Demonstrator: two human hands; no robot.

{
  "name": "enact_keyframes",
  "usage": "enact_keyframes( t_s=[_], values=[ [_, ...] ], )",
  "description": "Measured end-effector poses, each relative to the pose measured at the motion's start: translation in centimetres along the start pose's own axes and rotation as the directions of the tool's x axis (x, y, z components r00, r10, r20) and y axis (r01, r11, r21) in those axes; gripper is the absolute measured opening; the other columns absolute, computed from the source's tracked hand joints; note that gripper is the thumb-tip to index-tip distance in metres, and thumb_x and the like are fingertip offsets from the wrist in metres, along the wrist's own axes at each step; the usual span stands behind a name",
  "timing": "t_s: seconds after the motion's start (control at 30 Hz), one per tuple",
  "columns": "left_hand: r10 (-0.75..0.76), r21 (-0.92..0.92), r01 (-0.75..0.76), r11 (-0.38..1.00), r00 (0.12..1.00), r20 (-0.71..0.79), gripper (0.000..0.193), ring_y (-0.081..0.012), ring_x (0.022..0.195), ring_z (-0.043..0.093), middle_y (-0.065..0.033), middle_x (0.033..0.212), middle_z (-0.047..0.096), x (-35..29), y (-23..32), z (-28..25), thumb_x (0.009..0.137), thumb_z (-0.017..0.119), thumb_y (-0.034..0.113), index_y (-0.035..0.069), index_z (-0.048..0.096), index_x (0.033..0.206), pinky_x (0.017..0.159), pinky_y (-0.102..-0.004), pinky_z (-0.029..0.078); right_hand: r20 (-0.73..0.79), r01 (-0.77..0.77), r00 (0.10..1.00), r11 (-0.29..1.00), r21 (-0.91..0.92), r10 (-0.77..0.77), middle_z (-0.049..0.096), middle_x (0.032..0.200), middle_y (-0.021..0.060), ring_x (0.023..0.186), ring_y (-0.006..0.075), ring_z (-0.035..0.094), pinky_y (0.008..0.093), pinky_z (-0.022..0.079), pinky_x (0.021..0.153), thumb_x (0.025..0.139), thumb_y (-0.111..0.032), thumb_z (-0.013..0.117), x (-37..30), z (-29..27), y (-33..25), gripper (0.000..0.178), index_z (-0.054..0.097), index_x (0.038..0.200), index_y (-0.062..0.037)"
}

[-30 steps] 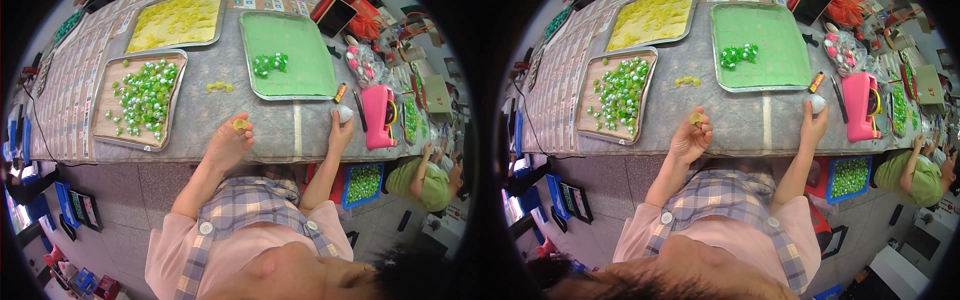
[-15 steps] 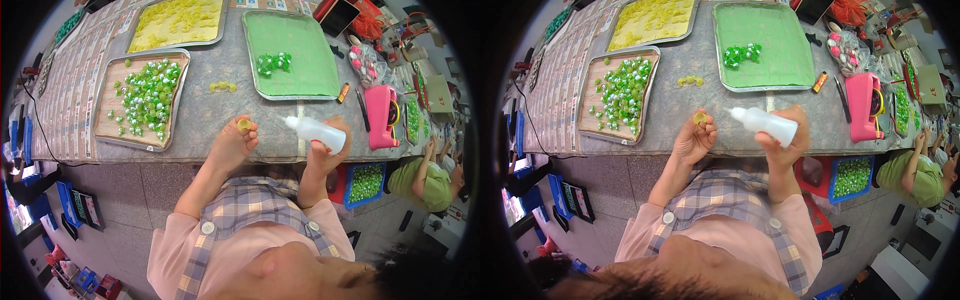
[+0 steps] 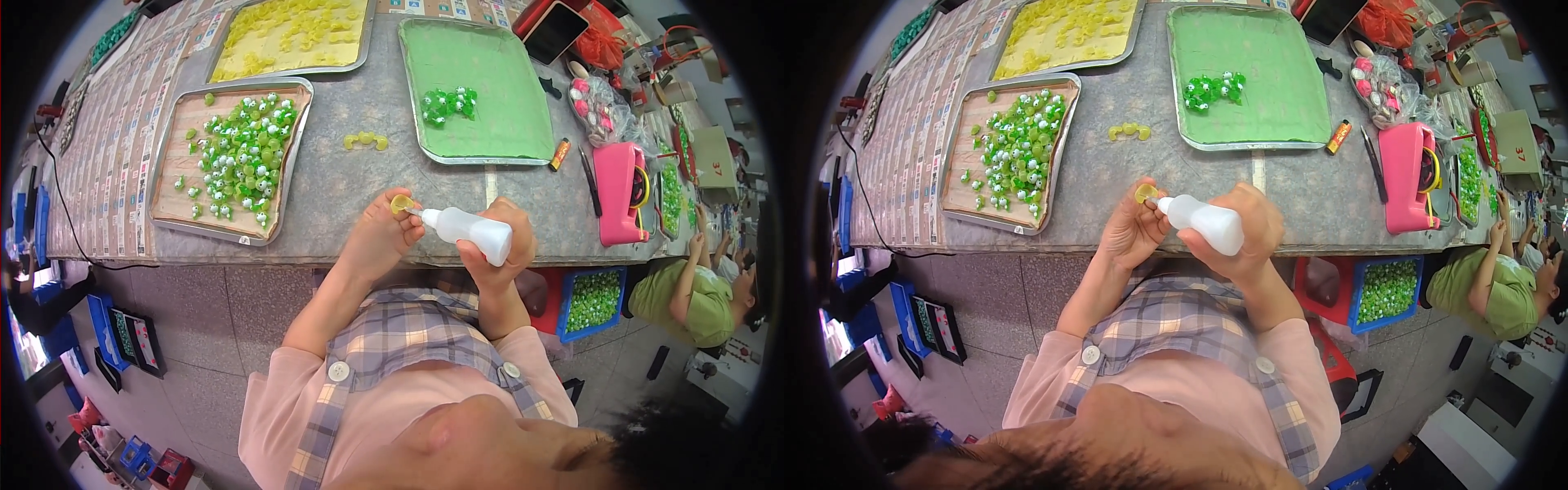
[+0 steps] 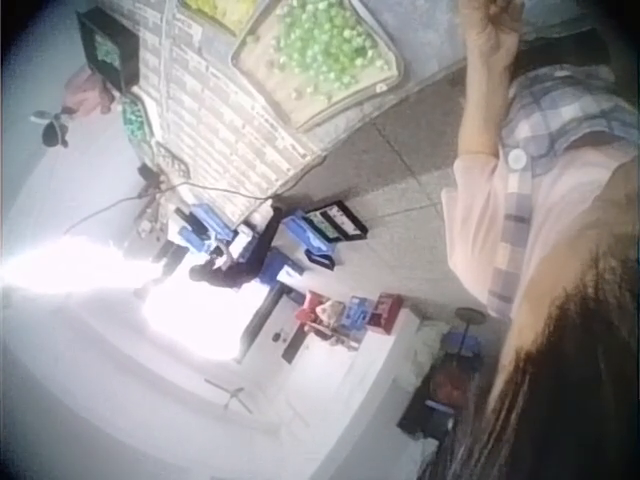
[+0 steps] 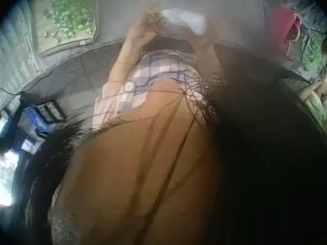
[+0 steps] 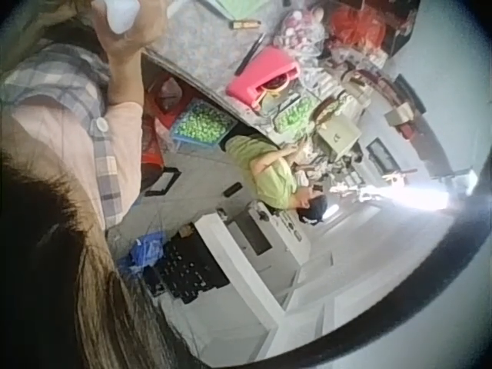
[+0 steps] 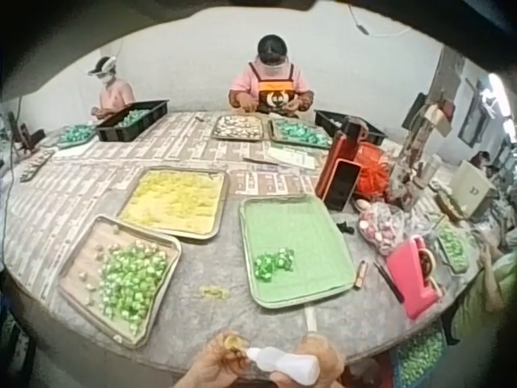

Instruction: The person assembles small toys by dispensing glue into yellow cup pieces from a bottle and attaching green frog figurines into each cup by hand.

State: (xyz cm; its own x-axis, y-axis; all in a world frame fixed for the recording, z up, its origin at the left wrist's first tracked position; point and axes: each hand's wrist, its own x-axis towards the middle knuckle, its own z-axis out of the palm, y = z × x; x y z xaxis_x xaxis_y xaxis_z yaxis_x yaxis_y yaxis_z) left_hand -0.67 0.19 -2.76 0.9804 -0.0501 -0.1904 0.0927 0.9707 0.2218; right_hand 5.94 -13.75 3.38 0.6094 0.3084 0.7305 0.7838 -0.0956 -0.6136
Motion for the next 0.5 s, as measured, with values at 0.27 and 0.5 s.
enact_keyframes(
  t_s=[0.27,0.5],
  values=[
    [0.002,0.006,-0.002,1.0,1.0,0.002,0.027,-0.0141,0.075,0.054,-0.0065,0.087,0.054,0.0,0.05,0.11,0.08,0.052,0.026,0.009,0.046,0.1,0.07,-0.027,0.047,-0.005,-0.035,0.999,0.999,0.021,0.035,0.051,0.06,0.006,0.043,0.0188,0.045,0.0274,0.033,0.038,0.06,-0.024,0.072,0.07,0.1,-0.15,0.034,0.051,0.075,-0.0029],
    [0.021,0.003,-0.021,1.0,0.999,0.026,0.026,-0.0151,0.076,0.053,-0.0072,0.087,0.054,0.09,-0.04,-0.03,0.08,0.052,0.025,0.008,0.046,0.099,0.071,-0.0281,0.047,-0.021,-0.002,1.0,1.0,0.004,0.003,0.05,0.06,0.006,0.043,0.0188,0.044,0.0276,0.033,0.038,0.06,-0.025,0.072,0.15,-0.29,0.1,0.036,0.049,0.077,-0.0026]
  ],
)
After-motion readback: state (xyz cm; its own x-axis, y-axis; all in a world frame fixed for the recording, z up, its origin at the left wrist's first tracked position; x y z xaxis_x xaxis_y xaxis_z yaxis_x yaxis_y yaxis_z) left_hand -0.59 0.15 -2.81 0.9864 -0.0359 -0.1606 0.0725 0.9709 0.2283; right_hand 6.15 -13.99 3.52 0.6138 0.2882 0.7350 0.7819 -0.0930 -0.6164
